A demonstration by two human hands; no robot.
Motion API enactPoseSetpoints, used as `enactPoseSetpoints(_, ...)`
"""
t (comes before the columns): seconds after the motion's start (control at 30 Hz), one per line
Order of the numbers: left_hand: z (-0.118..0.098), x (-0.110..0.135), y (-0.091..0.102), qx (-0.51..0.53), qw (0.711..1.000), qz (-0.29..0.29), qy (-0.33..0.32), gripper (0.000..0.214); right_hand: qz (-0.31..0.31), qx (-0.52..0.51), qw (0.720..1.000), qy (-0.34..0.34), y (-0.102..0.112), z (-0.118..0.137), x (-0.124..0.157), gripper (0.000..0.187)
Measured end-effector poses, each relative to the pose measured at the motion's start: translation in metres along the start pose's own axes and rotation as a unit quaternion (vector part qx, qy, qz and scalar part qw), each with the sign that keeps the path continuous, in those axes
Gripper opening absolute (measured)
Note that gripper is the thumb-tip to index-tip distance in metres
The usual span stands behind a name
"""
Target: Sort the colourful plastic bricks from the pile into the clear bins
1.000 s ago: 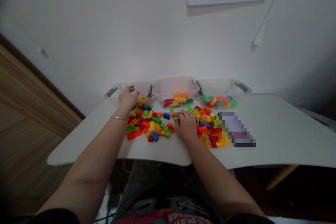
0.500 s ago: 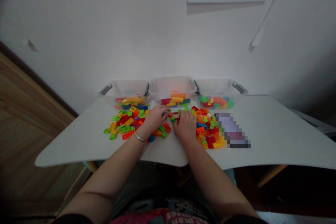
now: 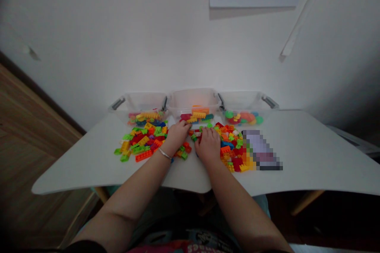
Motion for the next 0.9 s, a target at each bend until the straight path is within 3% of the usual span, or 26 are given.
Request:
enactPoseSetpoints(0.33, 0.0064, 0.0009, -0.005, 0.005, 0.998, -0.035, 0.047, 0.026, 0.059, 0.019, 0.998, -0.013, 0.0019, 0.0043, -0.0022, 0.041)
enactPoseSetpoints(0.9, 0.0084, 0.0005, -0.0011, 0.018, 0.997, -0.037, 0.06, 0.021, 0.057, 0.011, 0.998, -0.014, 0.0058, 0.0054, -0.0021, 0.04)
Point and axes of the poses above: each hand's wrist, its own x-axis away from the middle knuckle, its own y-axis out of the back of the hand, z = x × y, the point moved 2 cm from there along -x, towards the middle knuckle, and after that the axes turned 2 degrees about y, right-handed, at the moved point
